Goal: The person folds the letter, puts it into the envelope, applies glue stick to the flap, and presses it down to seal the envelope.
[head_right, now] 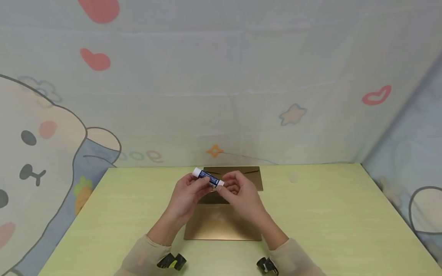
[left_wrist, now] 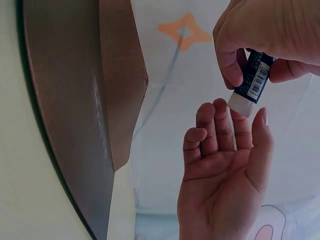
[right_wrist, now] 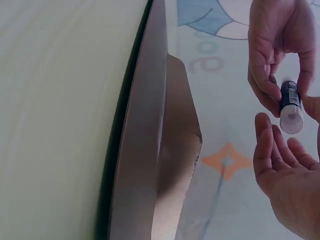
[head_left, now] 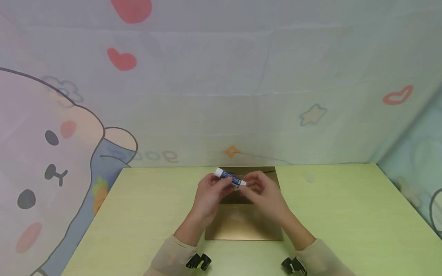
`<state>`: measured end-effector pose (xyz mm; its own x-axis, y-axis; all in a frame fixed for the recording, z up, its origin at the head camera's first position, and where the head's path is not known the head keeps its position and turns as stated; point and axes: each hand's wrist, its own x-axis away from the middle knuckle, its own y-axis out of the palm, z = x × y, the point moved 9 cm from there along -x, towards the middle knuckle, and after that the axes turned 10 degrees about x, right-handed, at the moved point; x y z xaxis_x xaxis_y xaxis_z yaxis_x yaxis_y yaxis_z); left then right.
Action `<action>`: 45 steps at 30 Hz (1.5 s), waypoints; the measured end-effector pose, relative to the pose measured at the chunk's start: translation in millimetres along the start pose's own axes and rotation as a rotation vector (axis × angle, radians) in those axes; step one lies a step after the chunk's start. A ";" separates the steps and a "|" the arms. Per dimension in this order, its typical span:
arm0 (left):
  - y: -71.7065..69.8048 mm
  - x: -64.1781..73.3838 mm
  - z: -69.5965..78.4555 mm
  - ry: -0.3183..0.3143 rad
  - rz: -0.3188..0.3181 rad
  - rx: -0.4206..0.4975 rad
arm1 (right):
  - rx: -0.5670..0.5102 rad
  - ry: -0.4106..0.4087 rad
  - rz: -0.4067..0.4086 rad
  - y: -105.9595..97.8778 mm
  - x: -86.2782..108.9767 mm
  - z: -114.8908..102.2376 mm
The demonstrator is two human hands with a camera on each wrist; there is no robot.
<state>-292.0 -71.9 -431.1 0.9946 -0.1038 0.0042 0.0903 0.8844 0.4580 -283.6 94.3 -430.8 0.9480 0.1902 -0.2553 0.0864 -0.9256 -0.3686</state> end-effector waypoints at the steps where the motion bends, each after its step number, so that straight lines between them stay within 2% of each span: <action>1: -0.7 -0.5 -0.3 0.001 0.006 0.004 | 0.057 -0.042 0.023 -0.9 0.6 -4.8; 4: -0.6 -0.5 0.6 0.007 0.014 0.014 | 0.196 -0.133 0.086 -3.3 3.2 -16.4; 7: 0.3 -0.2 0.9 0.008 0.014 0.019 | 0.207 -0.133 0.096 -3.5 2.9 -16.6; 10: 1.2 0.6 0.8 0.006 0.012 0.018 | 0.067 -0.036 0.039 -0.9 0.1 -5.4; 14: 3.2 1.8 0.4 0.005 0.003 0.009 | -0.168 0.152 -0.048 5.4 -1.2 13.5; 16: 4.1 2.2 0.5 0.007 -0.002 0.008 | -0.232 0.217 -0.070 8.1 -0.6 19.1; 18: 3.6 1.5 -0.4 0.004 0.003 0.006 | -0.249 0.236 -0.071 9.2 -0.1 20.2; 20: 2.6 0.8 -0.9 0.003 0.012 0.005 | -0.214 0.198 -0.053 8.5 0.3 16.0; 26: 0.3 -0.4 -0.5 0.001 0.040 0.020 | 0.093 -0.070 0.092 0.3 3.3 -9.5; 28: 0.7 0.0 -0.2 0.002 0.038 0.020 | 0.116 -0.106 0.116 -0.7 4.3 -13.2; 30: 1.3 0.7 0.2 0.004 0.034 0.015 | 0.087 -0.080 0.109 -0.8 3.4 -10.2; 32: 1.7 1.2 0.1 0.004 0.030 0.006 | 0.022 -0.019 0.070 0.7 1.8 -4.1; 36: 2.9 1.6 -1.2 0.001 0.024 -0.002 | -0.186 0.151 -0.031 7.4 0.2 13.5; 39: 3.6 2.8 -1.2 -0.001 0.022 -0.006 | -0.306 0.229 -0.073 11.9 1.8 20.9; 41: 3.6 3.1 -0.6 0.001 0.022 -0.007 | -0.305 0.219 -0.073 11.7 2.2 20.2; 43: 2.3 2.5 -0.5 0.003 0.031 -0.008 | -0.215 0.158 -0.050 9.1 2.1 14.9; 45: 1.3 1.8 -0.2 0.008 0.038 -0.006 | -0.089 0.063 -0.009 5.7 2.3 5.7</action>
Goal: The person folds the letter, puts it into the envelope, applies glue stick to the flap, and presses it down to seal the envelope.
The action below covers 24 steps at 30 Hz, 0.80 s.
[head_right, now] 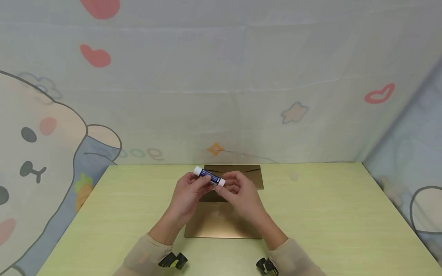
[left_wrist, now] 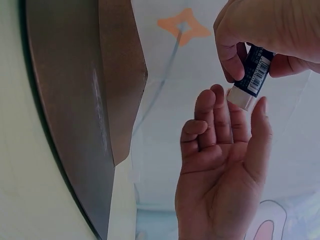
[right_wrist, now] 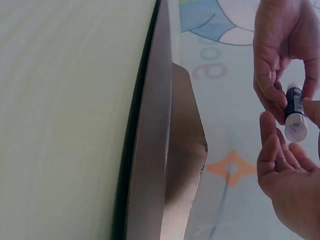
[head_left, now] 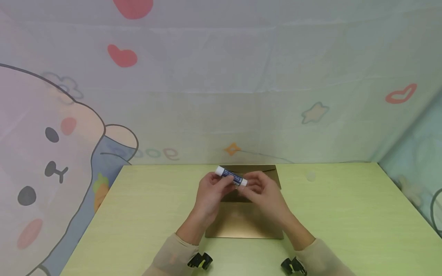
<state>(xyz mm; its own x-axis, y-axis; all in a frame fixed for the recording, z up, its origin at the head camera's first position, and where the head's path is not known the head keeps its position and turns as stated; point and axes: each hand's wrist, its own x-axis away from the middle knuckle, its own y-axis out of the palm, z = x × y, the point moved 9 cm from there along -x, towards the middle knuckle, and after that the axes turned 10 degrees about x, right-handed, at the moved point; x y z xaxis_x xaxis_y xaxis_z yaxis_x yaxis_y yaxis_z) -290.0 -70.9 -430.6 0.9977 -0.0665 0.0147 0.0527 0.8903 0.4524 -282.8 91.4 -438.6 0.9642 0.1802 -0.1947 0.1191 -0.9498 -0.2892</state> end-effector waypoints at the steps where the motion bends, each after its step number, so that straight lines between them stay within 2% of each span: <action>1: -0.5 -0.1 0.2 0.002 0.002 0.002 | 0.062 -0.046 0.026 -1.4 0.9 -5.0; 4: -1.4 -0.9 0.0 0.002 0.003 0.005 | 0.158 -0.131 0.081 -2.7 3.3 -14.4; 7: -1.3 -0.8 -0.1 0.000 -0.002 0.002 | 0.128 -0.096 0.072 -1.5 2.5 -10.5; 10: -0.8 -0.5 0.1 -0.003 -0.008 -0.008 | 0.017 0.012 0.006 1.6 -0.1 0.9; 14: 0.5 0.1 0.4 -0.004 -0.015 -0.016 | -0.222 0.165 -0.092 8.9 -1.1 16.3; 17: 0.3 0.4 0.5 -0.007 -0.015 -0.021 | -0.343 0.214 -0.122 13.2 0.0 20.3; 18: 0.2 0.9 0.9 -0.008 -0.013 -0.022 | -0.344 0.208 -0.122 13.8 0.2 19.8; 20: -0.4 1.2 2.3 -0.004 -0.008 -0.022 | -0.272 0.159 -0.101 12.3 0.7 14.8; 24: -1.4 1.4 5.2 0.006 0.002 -0.010 | -0.009 -0.029 0.008 4.4 2.7 -3.7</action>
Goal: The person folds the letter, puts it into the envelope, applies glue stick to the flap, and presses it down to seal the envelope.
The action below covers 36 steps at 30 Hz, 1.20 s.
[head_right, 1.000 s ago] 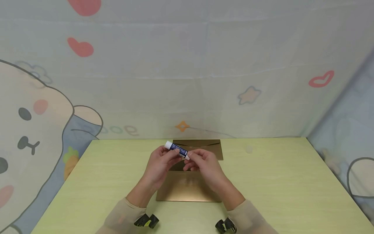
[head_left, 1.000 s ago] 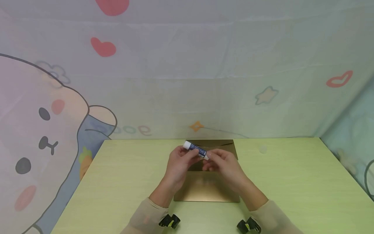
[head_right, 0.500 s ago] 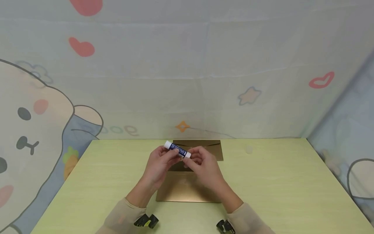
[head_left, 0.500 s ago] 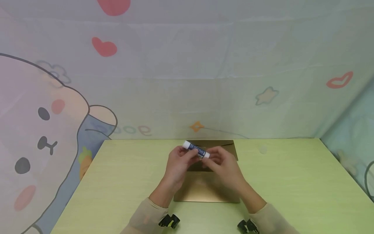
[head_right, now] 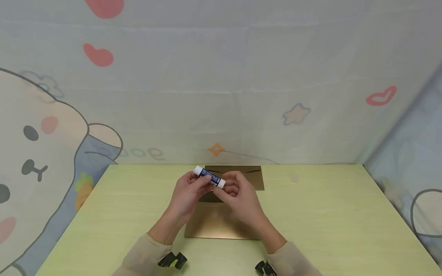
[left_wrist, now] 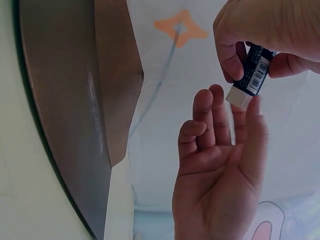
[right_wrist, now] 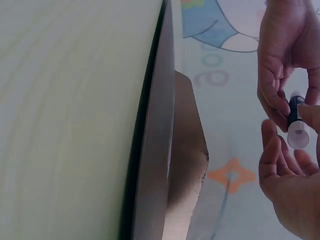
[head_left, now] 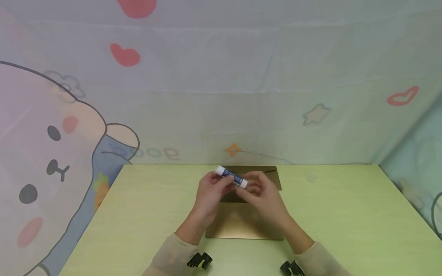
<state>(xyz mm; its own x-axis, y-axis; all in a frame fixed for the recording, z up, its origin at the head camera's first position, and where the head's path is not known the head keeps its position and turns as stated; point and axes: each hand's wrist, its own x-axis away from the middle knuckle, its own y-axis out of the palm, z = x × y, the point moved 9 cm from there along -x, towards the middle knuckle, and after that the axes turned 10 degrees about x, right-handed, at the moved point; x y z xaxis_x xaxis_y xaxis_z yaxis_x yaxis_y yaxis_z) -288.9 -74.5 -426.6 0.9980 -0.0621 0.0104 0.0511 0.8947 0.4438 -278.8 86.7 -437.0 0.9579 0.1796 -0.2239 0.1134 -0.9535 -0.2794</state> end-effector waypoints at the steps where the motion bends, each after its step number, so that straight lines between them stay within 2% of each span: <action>1: -0.3 -0.4 0.2 0.001 0.001 0.002 | 0.052 -0.042 0.030 -1.9 0.8 -4.4; 4: 0.0 -0.7 0.1 0.000 -0.002 0.001 | 0.115 -0.110 0.079 -5.1 1.6 -10.8; 6: 0.5 -0.8 -0.1 -0.003 -0.005 -0.001 | 0.097 -0.090 0.072 -5.3 1.0 -8.7; 8: 1.3 -0.6 -0.1 -0.003 -0.008 -0.003 | 0.046 -0.024 0.042 -4.9 -0.7 -1.8; 12: 2.9 -0.1 -0.1 0.001 -0.013 -0.009 | -0.138 0.147 -0.046 0.5 -2.8 15.6; 15: 3.0 0.4 0.0 0.005 -0.011 -0.014 | -0.221 0.200 -0.081 3.6 -2.0 19.0; 18: 1.6 0.4 -0.1 0.008 -0.001 -0.013 | -0.135 0.135 -0.060 1.3 -1.1 12.0; 23: -0.8 -0.5 -0.7 0.006 0.011 -0.009 | 0.151 -0.110 0.074 -6.4 2.6 -12.8; 26: -0.7 -0.4 -0.4 0.002 0.009 -0.007 | 0.216 -0.164 0.124 -8.3 4.4 -19.3; 28: -0.3 0.2 0.4 0.004 0.006 -0.010 | 0.195 -0.133 0.117 -8.8 3.4 -16.4; 30: 0.3 0.5 0.6 0.004 0.003 -0.010 | 0.122 -0.069 0.081 -8.1 1.4 -10.5; 36: 3.0 1.2 -0.1 0.004 -0.017 -0.008 | -0.184 0.166 -0.052 -0.8 -2.0 12.4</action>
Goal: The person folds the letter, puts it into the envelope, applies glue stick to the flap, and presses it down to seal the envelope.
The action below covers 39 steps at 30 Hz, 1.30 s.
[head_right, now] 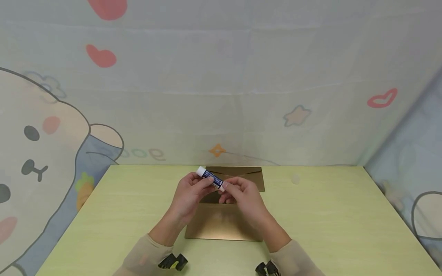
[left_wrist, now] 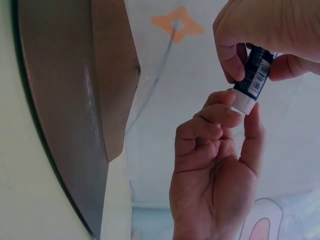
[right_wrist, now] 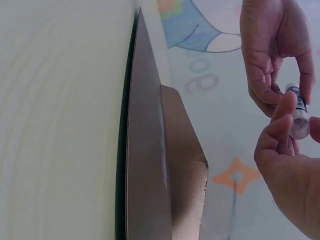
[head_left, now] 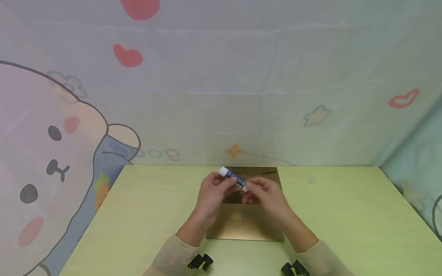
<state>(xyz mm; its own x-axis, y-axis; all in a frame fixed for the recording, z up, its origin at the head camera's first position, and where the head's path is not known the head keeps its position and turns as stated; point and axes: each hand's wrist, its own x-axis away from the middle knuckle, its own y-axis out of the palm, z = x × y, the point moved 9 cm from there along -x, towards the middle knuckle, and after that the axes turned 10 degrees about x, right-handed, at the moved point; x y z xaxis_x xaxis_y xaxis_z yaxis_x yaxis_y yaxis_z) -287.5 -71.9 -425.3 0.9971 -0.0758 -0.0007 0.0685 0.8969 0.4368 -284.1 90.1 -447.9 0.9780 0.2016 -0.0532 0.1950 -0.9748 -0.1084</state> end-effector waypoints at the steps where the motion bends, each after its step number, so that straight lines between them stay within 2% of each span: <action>1: 0.2 0.2 0.0 0.001 -0.001 -0.001 | -0.038 0.018 -0.016 1.1 -0.1 1.8; 3: 0.2 0.8 0.1 0.001 0.001 0.000 | -0.057 0.023 -0.025 1.9 0.2 2.9; 4: -0.2 0.9 0.2 0.001 0.004 -0.003 | -0.029 0.004 -0.018 1.5 0.6 1.4; 10: -2.9 1.2 0.5 -0.004 0.028 -0.002 | 0.340 -0.264 0.120 -1.4 9.0 -22.7; 13: -3.1 1.1 0.8 -0.004 0.030 0.001 | 0.403 -0.325 0.166 -0.9 11.6 -27.3; 16: -2.4 1.9 1.8 -0.003 0.022 0.003 | 0.336 -0.272 0.131 -1.0 8.5 -22.7; 22: 0.3 1.7 2.3 -0.006 0.006 0.001 | -0.008 0.017 -0.021 1.1 -0.2 3.4; 25: 0.9 1.4 2.0 -0.003 -0.001 0.003 | -0.113 0.074 -0.046 3.4 -0.7 9.6; 27: 0.5 1.1 1.9 -0.001 -0.001 0.006 | -0.071 0.030 -0.032 3.2 0.0 6.0; 28: 0.0 0.9 1.8 0.000 0.002 0.007 | -0.009 -0.019 -0.015 2.5 0.6 1.7; 32: -1.8 0.4 1.5 0.003 0.015 0.010 | 0.312 -0.287 0.110 0.2 7.4 -21.6; 34: -2.2 0.4 1.4 0.003 0.020 0.009 | 0.400 -0.383 0.167 0.3 11.4 -29.5; 36: -1.8 0.6 1.7 0.002 0.019 0.009 | 0.413 -0.409 0.194 -0.3 12.7 -31.4; 39: -0.7 1.3 2.5 0.001 0.017 0.006 | 0.315 -0.335 0.161 -1.3 9.4 -25.9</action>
<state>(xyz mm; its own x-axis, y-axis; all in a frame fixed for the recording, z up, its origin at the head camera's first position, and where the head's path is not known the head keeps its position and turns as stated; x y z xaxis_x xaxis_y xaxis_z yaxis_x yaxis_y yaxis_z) -286.4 -73.7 -423.4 0.9982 -0.0604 0.0061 0.0515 0.8955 0.4420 -273.2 90.7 -422.6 0.9064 0.1203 -0.4049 -0.0394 -0.9304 -0.3645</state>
